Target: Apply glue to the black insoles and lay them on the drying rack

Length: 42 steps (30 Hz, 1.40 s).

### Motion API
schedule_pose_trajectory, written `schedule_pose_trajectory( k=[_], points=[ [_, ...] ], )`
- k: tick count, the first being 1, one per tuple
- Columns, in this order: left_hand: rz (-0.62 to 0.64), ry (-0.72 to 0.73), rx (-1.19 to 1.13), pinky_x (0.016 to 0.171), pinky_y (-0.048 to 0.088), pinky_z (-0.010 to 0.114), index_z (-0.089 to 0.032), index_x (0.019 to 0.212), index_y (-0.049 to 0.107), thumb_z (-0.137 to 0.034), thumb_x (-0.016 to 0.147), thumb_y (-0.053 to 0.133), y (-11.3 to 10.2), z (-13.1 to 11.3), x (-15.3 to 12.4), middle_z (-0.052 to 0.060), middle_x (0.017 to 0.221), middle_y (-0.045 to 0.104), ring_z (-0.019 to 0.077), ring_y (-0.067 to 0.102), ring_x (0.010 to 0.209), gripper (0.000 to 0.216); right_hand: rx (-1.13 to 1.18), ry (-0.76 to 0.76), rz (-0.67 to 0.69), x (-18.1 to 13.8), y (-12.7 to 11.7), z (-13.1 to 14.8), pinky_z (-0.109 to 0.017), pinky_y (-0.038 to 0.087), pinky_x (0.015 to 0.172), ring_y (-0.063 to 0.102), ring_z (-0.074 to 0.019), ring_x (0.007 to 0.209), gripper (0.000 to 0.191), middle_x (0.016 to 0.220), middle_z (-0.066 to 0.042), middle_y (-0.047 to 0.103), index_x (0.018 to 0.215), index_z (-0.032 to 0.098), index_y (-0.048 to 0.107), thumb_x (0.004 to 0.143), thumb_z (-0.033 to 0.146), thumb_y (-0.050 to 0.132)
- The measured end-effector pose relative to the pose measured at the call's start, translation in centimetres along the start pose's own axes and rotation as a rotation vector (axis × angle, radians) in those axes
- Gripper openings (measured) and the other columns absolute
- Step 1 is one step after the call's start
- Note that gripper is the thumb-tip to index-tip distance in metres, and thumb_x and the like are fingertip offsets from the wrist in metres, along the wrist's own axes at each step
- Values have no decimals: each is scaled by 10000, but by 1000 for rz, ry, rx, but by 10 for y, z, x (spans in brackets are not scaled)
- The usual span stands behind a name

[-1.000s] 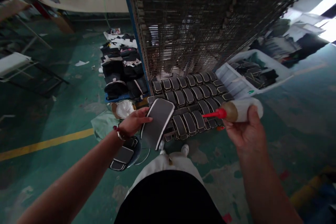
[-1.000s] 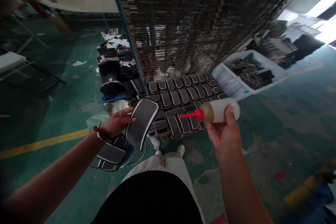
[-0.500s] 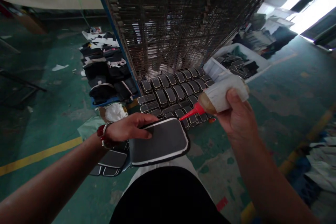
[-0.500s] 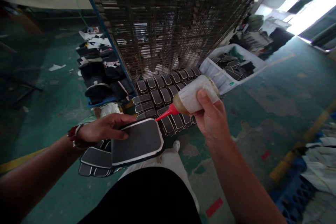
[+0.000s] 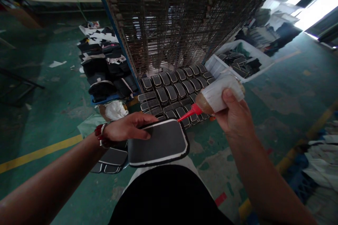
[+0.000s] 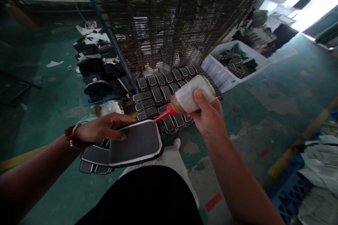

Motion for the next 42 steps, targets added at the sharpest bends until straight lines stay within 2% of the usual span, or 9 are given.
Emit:
schedule_pose_trajectory(
  k=[9,13,17,22,27,35,42],
  points=[
    [-33,2,-7,738,606,288,-222,1122,839,-198,777,805,-12,9,-4,101,1018,823,240,769,843,348,-1,-6,24,-1,2,-3,-229,607,573,697,-189,794,344,730,1,638,858,215,742,743,485,920],
    [-53,-15,-34,720,613,296,-247,1128,845,-202,769,809,-15,11,-5,94,1012,826,244,771,821,363,-4,-2,26,-5,1,-1,-276,642,622,701,-199,771,376,716,2,640,851,221,745,711,515,932],
    [-85,5,-39,696,603,266,-237,1044,859,-184,748,812,-17,5,-6,79,962,828,227,764,783,305,-11,31,24,-9,-1,-2,-334,662,629,706,-220,756,376,729,0,656,852,246,733,701,532,924],
    [-126,14,-65,655,604,268,-208,1030,860,-179,721,835,-23,4,-7,91,913,822,226,758,736,311,4,49,14,-13,-2,-2,-339,654,580,718,-231,764,374,837,-21,717,845,285,723,669,541,931],
    [-169,31,-96,673,613,286,-196,1029,855,-160,728,832,-29,6,-8,108,931,819,252,770,785,303,-1,62,-11,-16,-5,-2,-339,658,587,715,-229,724,450,755,-6,683,878,241,723,634,542,951],
    [-244,56,-153,683,622,288,-194,1007,851,-147,694,850,-36,9,-8,99,936,820,241,768,792,316,28,43,-64,-20,-15,-3,-329,659,613,724,-237,777,435,749,-12,662,885,233,719,661,524,951],
    [-311,112,-188,687,625,285,-180,995,844,-141,692,849,-44,8,-6,92,891,818,222,757,759,306,57,63,-97,-30,-20,-15,-284,632,603,712,-199,752,411,787,-4,676,963,229,719,757,536,899]
  ],
)
Point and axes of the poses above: each hand's wrist, its own x-axis towards the middle knuckle, its own y-axis out of the palm, z = x × y, the point moved 9 cm from there along x, towards the middle knuckle
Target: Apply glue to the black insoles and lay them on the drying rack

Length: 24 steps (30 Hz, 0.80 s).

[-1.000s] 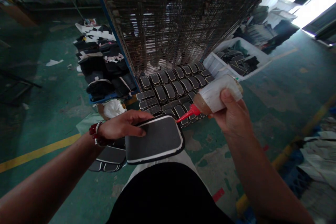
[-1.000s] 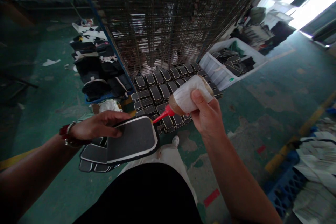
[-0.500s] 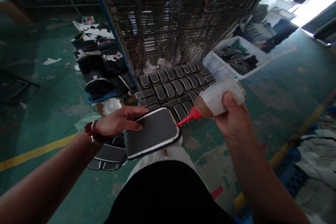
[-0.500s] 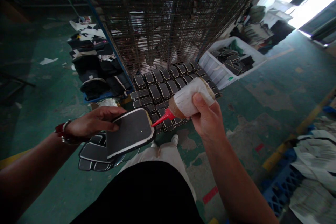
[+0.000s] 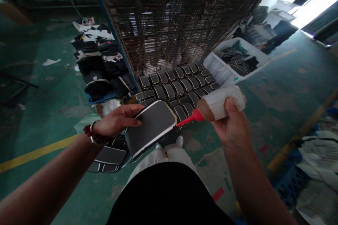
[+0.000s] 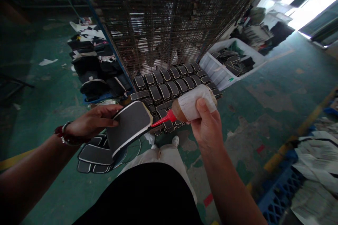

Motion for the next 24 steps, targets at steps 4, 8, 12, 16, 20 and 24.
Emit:
schedule_pose_trajectory(
  k=[4,8,12,16,20,24],
  points=[
    [0,9,3,686,619,281,-193,997,849,-152,696,848,1,0,2,96,902,820,222,757,756,304,20,60,18,-2,5,-11,-275,638,643,711,-182,765,332,792,8,682,933,245,710,814,516,862],
    [104,-93,70,662,619,287,-217,1014,858,-181,695,854,14,4,1,97,930,824,246,769,770,321,33,55,30,9,12,-9,-249,599,565,700,-177,749,381,830,5,693,972,251,710,774,522,891],
    [187,-123,136,676,616,278,-215,968,865,-177,691,849,24,1,1,89,930,827,236,766,754,280,13,40,62,23,21,-7,-198,473,407,640,-153,626,396,729,23,635,942,241,708,750,524,907],
    [213,-120,141,671,614,270,-204,991,865,-168,691,845,25,-2,1,93,921,827,235,768,749,303,-8,31,78,26,23,-9,-193,453,393,624,-145,609,390,726,20,627,930,232,707,748,511,910],
    [172,-121,84,657,621,282,-192,1019,861,-172,701,851,15,2,2,109,921,826,244,770,739,318,-27,55,89,21,20,-13,-196,457,395,622,-146,605,384,727,6,630,890,222,718,752,530,901],
    [117,-111,12,651,628,275,-199,1023,853,-145,701,854,3,6,4,104,924,826,239,776,751,326,-39,72,79,16,15,-14,-207,471,396,596,-133,558,417,729,5,645,885,217,733,721,555,915]
  ],
)
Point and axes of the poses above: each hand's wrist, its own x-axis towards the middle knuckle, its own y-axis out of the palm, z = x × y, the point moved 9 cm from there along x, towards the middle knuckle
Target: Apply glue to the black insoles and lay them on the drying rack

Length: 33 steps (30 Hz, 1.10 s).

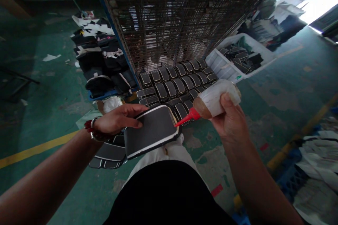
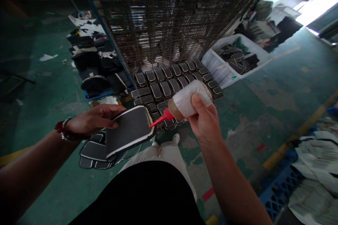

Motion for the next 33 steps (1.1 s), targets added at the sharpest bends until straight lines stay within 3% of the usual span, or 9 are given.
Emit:
schedule_pose_trajectory(
  k=[4,10,15,28,33],
  points=[
    [-54,45,-72,684,627,237,-189,988,848,-103,689,852,-6,-1,3,95,926,827,203,773,764,311,15,6,-65,-1,-9,-3,-237,547,471,666,-169,664,455,796,2,690,924,227,738,683,558,935],
    [-152,72,-127,673,626,227,-173,914,830,-95,678,855,-5,-6,8,86,862,821,179,761,718,249,117,-73,-212,9,-22,0,-237,584,554,713,-178,803,453,929,-24,737,1024,201,728,754,519,907],
    [-198,45,-199,660,642,266,-163,899,803,-74,657,856,-3,-2,10,94,864,819,199,769,702,263,88,-143,-207,12,-21,3,-238,561,530,682,-159,709,429,839,2,694,1004,204,720,770,518,896],
    [-197,15,-338,624,660,312,-131,942,771,-51,672,848,7,5,17,117,873,814,236,781,677,293,92,-138,-243,9,-26,-3,-235,551,513,708,-176,768,423,898,-12,715,1001,206,730,764,514,898],
    [-197,5,-358,624,659,303,-126,953,758,-74,674,863,12,7,19,118,874,814,232,781,681,303,87,-101,-243,-2,-24,-7,-294,625,664,724,-191,882,408,1007,-26,742,1053,228,742,788,504,883]
  ],
)
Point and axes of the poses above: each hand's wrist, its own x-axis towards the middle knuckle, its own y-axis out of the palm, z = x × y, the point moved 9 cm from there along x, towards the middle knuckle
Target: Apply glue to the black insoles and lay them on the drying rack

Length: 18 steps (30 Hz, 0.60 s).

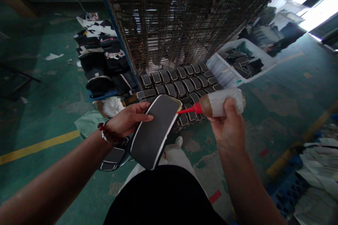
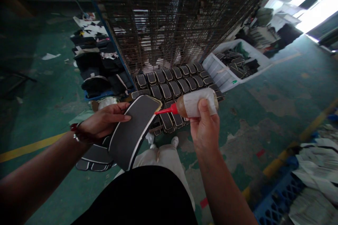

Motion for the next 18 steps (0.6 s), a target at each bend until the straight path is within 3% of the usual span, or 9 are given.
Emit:
schedule_pose_trajectory(
  k=[12,18],
  points=[
    [-16,-39,-31,651,652,314,-108,1026,721,-49,740,789,8,3,6,142,937,810,228,774,703,300,-88,-36,85,-21,5,5,-314,627,761,712,-179,828,351,875,-4,719,943,233,744,780,516,873],
    [-125,-47,-12,621,645,337,-72,1048,745,-6,771,691,0,7,9,209,966,799,252,768,680,290,-112,-63,133,-32,8,8,-369,625,869,740,-209,913,373,890,-9,732,1012,256,719,779,513,858]
  ],
)
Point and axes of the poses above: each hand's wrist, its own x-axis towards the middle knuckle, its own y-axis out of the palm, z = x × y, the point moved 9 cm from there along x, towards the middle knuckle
